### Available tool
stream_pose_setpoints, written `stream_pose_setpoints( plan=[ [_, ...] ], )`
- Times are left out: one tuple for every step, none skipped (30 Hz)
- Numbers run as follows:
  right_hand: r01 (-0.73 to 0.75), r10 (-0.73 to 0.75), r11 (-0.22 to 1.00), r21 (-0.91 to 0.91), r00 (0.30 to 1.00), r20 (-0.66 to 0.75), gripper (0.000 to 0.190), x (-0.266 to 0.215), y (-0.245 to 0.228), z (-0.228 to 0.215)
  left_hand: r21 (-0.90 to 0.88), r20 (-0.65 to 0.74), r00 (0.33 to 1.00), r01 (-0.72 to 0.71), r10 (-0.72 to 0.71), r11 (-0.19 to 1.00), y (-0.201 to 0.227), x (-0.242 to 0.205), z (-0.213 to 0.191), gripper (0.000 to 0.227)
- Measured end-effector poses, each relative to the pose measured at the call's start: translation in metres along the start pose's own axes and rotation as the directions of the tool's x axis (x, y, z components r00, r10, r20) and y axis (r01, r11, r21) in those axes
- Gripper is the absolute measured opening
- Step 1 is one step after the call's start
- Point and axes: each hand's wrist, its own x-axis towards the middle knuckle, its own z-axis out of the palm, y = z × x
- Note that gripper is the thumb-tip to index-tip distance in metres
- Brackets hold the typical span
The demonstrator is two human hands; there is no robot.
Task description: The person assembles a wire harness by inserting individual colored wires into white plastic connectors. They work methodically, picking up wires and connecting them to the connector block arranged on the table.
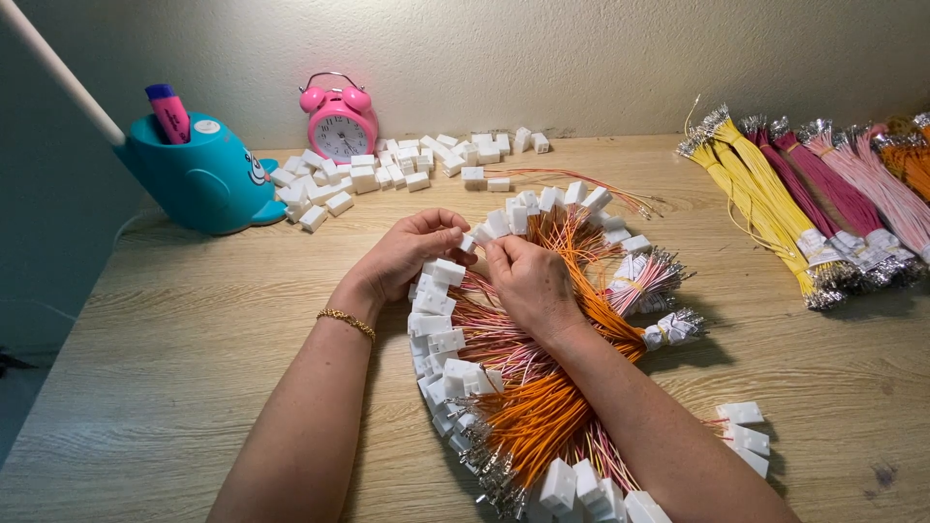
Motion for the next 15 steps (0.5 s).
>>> stream_pose_setpoints(
  plan=[
    [-0.001, 0.001, 1.0, 0.0, 1.0, 0.0, 0.026, 0.0, 0.001, 0.0, 0.0, 0.001, 1.0, 0.001, -0.001, 1.0, 0.001, -0.002, 0.001, 0.017],
    [0.005, -0.005, 1.0, -0.001, 1.0, 0.004, 0.029, 0.001, 0.002, -0.001, -0.001, -0.001, 1.0, 0.014, -0.014, 1.0, 0.003, -0.003, 0.002, 0.017],
    [0.011, -0.011, 1.0, -0.001, 1.0, 0.009, 0.032, 0.002, 0.002, -0.001, -0.003, -0.003, 1.0, 0.028, -0.028, 1.0, 0.005, -0.004, 0.003, 0.018],
    [0.01, -0.01, 1.0, -0.001, 1.0, 0.006, 0.032, 0.003, 0.001, -0.005, -0.001, 0.0, 1.0, 0.029, -0.029, 1.0, 0.005, -0.004, 0.002, 0.018],
    [-0.029, 0.026, 0.999, 0.046, 0.997, 0.073, 0.03, 0.005, 0.0, -0.009, -0.008, -0.003, 0.999, 0.042, -0.042, 0.999, 0.005, -0.003, 0.001, 0.02],
    [-0.076, 0.063, 0.993, 0.089, 0.989, 0.137, 0.03, 0.006, 0.0, -0.013, -0.014, -0.001, 0.998, 0.059, -0.059, 0.998, 0.004, -0.001, 0.0, 0.023],
    [-0.082, 0.07, 0.993, 0.089, 0.989, 0.131, 0.03, 0.007, -0.007, -0.023, -0.011, 0.006, 0.998, 0.063, -0.063, 0.998, 0.007, -0.002, 0.0, 0.023],
    [-0.057, 0.04, 0.989, 0.136, 0.991, 0.126, 0.025, 0.006, -0.012, -0.034, -0.003, 0.009, 0.998, 0.064, -0.064, 0.998, 0.008, -0.001, 0.001, 0.025],
    [-0.031, 0.009, 0.983, 0.183, 0.993, 0.119, 0.021, 0.006, -0.017, -0.044, 0.006, 0.013, 0.998, 0.065, -0.065, 0.998, 0.008, -0.001, 0.002, 0.027],
    [-0.049, 0.028, 0.984, 0.172, 0.992, 0.12, 0.021, 0.005, -0.022, -0.06, -0.005, 0.023, 0.997, 0.08, -0.08, 0.997, 0.011, -0.004, 0.007, 0.027],
    [0.027, -0.052, 0.981, 0.193, 0.991, 0.126, 0.018, 0.004, -0.028, -0.076, 0.004, 0.014, 0.998, 0.06, -0.06, 0.998, 0.014, -0.008, 0.011, 0.027],
    [0.109, -0.139, 0.971, 0.213, 0.982, 0.131, 0.016, 0.007, -0.036, -0.093, 0.012, 0.004, 0.999, 0.035, -0.035, 0.999, 0.02, -0.009, 0.014, 0.027],
    [0.096, -0.125, 0.975, 0.202, 0.983, 0.135, 0.016, -0.003, -0.042, -0.103, 0.001, 0.012, 0.999, 0.044, -0.044, 0.999, 0.018, -0.012, 0.014, 0.027],
    [0.091, -0.132, 0.981, 0.169, 0.959, 0.252, 0.016, -0.011, -0.048, -0.115, 0.013, 0.011, 0.999, 0.034, -0.034, 0.999, 0.018, -0.013, 0.014, 0.029],
    [0.089, -0.133, 0.987, 0.135, 0.921, 0.367, 0.017, -0.019, -0.056, -0.126, 0.026, 0.01, 1.0, 0.024, -0.024, 0.999, 0.018, -0.015, 0.014, 0.031]
  ],
)
